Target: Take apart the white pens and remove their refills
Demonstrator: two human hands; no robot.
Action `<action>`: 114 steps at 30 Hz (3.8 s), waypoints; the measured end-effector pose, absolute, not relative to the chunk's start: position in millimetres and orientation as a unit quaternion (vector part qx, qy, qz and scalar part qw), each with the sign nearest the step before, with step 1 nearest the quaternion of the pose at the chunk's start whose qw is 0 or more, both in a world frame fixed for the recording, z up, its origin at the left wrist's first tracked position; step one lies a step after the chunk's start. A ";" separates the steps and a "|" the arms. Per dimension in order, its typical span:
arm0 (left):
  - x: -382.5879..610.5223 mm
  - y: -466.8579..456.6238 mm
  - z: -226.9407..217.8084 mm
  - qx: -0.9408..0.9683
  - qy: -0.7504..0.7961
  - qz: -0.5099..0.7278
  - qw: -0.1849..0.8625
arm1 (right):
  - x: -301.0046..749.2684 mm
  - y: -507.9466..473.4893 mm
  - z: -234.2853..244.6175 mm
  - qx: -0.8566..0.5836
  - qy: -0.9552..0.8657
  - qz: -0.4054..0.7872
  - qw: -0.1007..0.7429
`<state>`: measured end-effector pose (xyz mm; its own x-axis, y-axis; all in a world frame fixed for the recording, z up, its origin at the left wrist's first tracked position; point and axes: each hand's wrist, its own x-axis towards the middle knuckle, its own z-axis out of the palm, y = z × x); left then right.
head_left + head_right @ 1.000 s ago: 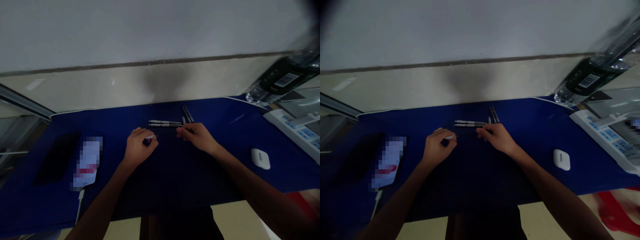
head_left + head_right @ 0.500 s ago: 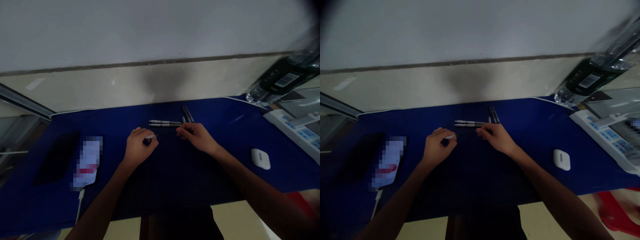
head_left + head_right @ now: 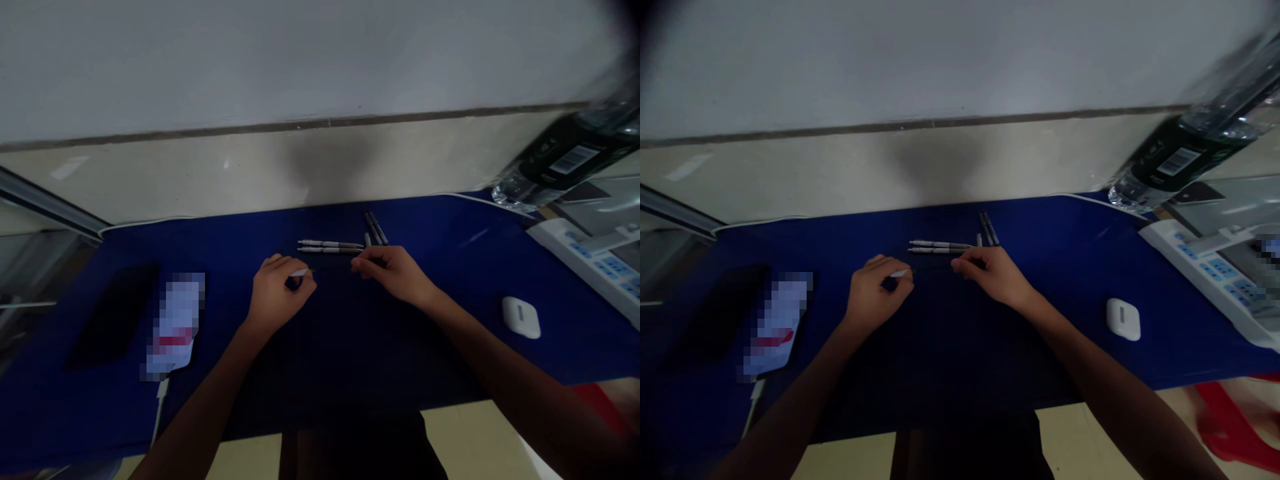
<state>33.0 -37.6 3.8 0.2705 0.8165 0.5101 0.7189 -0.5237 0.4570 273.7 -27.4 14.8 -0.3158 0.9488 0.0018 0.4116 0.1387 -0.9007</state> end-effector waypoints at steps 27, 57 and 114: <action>32.7 -38.4 5.1 0.792 0.486 0.364 0.057 | 273.6 -26.9 14.1 -0.483 -0.692 0.412 0.342; 33.3 -37.8 6.1 0.790 0.490 0.365 0.058 | 273.3 -26.7 13.6 -0.487 -0.686 0.425 0.335; 44.0 -43.8 -8.1 0.845 0.463 0.241 0.115 | 256.2 -40.2 8.2 -0.454 -0.793 0.279 0.295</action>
<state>44.0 -43.8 -8.1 0.4547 0.8383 0.3009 0.7278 -0.5445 0.4170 256.2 -40.2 8.2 -0.4130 0.8853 0.2137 0.5558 0.4309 -0.7109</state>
